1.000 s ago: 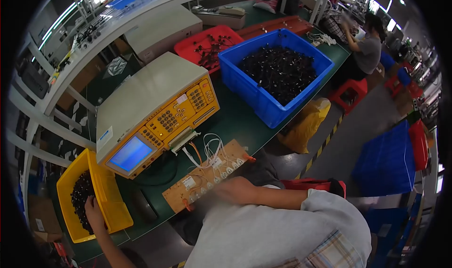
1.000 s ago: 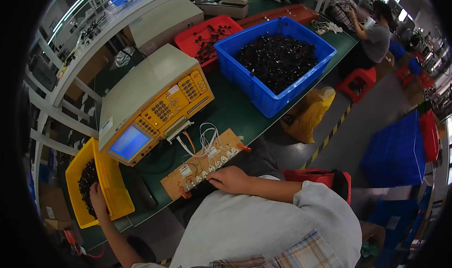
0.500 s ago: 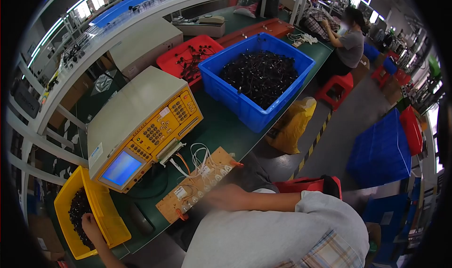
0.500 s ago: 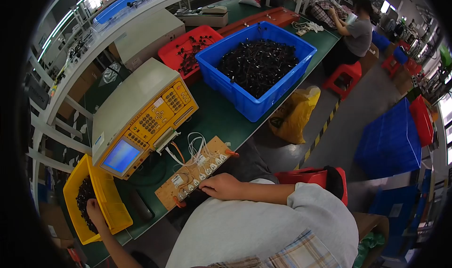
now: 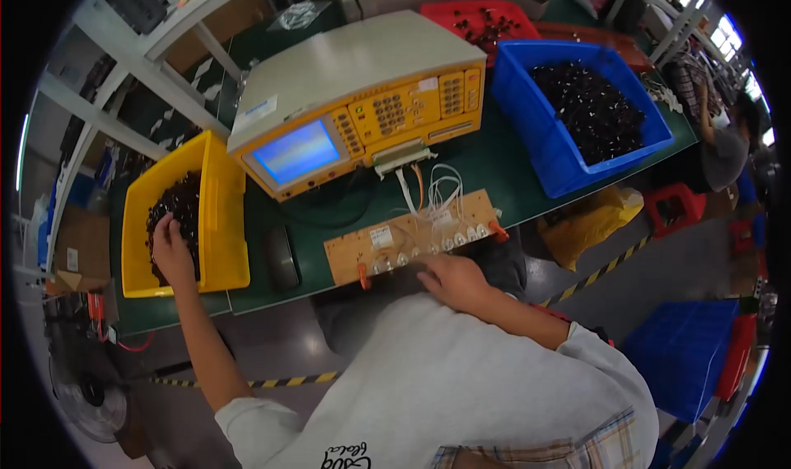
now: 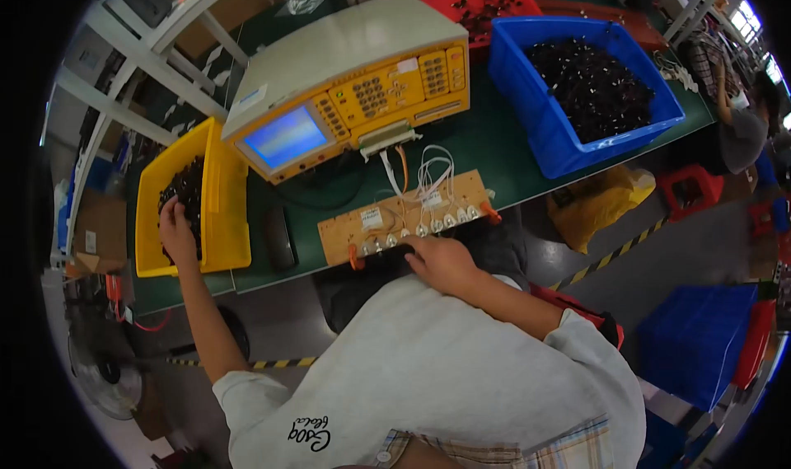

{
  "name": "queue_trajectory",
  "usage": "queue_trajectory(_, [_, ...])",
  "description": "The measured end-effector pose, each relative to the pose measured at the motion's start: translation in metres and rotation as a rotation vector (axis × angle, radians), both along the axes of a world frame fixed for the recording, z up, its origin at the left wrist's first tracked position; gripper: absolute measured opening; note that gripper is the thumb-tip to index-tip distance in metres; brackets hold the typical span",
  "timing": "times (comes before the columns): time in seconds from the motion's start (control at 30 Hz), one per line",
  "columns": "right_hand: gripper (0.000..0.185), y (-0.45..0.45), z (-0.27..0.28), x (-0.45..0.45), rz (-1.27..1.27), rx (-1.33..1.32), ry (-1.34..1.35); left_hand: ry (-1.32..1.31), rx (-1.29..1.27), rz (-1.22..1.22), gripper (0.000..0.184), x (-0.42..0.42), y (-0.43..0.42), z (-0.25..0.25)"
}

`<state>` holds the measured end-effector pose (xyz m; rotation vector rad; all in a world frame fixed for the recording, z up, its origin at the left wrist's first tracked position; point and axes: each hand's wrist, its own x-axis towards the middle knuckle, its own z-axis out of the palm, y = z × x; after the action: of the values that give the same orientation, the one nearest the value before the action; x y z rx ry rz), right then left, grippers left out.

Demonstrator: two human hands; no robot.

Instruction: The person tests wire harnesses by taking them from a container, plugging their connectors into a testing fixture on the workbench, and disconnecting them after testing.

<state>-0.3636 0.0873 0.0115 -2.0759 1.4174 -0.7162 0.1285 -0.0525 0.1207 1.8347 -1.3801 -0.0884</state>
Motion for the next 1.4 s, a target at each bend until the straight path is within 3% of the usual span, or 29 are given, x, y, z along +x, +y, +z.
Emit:
queue_trajectory(0.1, [0.032,0.004,0.0,0.002,-0.01,0.006,-0.016,0.11,0.124,-0.083,0.029,0.001,-0.005,-0.002])
queue_trajectory(0.33, [0.031,0.011,-0.016,0.002,0.013,0.017,-0.007,0.104,0.13,-0.107,0.03,-0.025,-0.004,0.003])
queue_trajectory(0.4, [0.032,0.014,-0.018,0.002,0.024,0.069,0.016,-0.078,0.029,-0.031,0.027,-0.027,-0.001,0.006])
queue_trajectory(0.47, [0.025,0.013,-0.021,0.004,0.03,0.165,0.043,-0.102,-0.014,0.003,0.026,-0.027,0.005,0.006])
queue_trajectory(0.53, [0.023,0.013,-0.017,-0.003,0.143,0.196,0.056,-0.364,-0.168,0.081,0.025,-0.032,0.013,0.014])
queue_trajectory(0.67, [0.019,0.025,-0.008,-0.029,0.277,0.203,0.005,-0.582,-0.386,0.004,0.019,-0.019,0.011,0.005])
queue_trajectory(0.7, [0.019,0.022,0.002,-0.045,0.25,0.199,0.026,-0.594,-0.398,-0.011,0.017,-0.019,0.012,0.005])
queue_trajectory(0.8, [0.019,-0.008,0.049,-0.104,-0.288,0.018,-0.252,-0.567,-0.487,-0.098,0.015,-0.022,0.009,0.003])
queue_trajectory(0.83, [0.027,-0.021,0.066,-0.125,-0.534,0.033,-0.389,-0.546,-0.517,-0.124,0.015,-0.024,0.012,0.004])
queue_trajectory(0.87, [0.042,-0.032,0.091,-0.136,-0.573,-0.137,-0.411,-0.539,-0.521,-0.145,0.015,-0.038,0.019,0.006])
queue_trajectory(0.9, [0.058,-0.038,0.107,-0.143,-0.604,-0.312,-0.43,-0.356,-0.56,-0.146,0.014,-0.066,0.033,0.009])
queue_trajectory(0.93, [0.058,-0.033,0.105,-0.142,-0.618,-0.316,-0.429,-0.174,-0.59,-0.144,0.012,-0.094,0.049,0.012])
queue_trajectory(1.0, [0.078,-0.028,0.094,-0.137,-0.569,-0.291,-0.23,0.187,-0.704,-0.411,0.011,-0.145,0.084,-0.002])
queue_trajectory(1.03, [0.07,-0.022,0.079,-0.125,-0.514,-0.224,-0.291,0.415,-0.618,-0.553,0.012,-0.18,0.103,-0.01])
queue_trajectory(1.13, [0.064,-0.007,0.031,-0.067,-0.293,0.227,-0.632,1.0,-0.166,-0.816,0.017,-0.265,0.149,-0.039])
queue_trajectory(1.27, [0.054,0.006,-0.002,-0.01,-0.017,0.668,-0.989,1.632,0.73,-0.776,0.017,-0.293,0.156,-0.082])
queue_trajectory(1.33, [0.046,0.012,-0.013,-0.011,0.08,0.841,-0.976,1.729,0.82,-0.709,0.018,-0.285,0.149,-0.103])
queue_trajectory(1.4, [0.033,0.015,-0.025,-0.015,0.149,1.003,-0.692,1.785,0.958,-0.647,0.021,-0.28,0.153,-0.119])
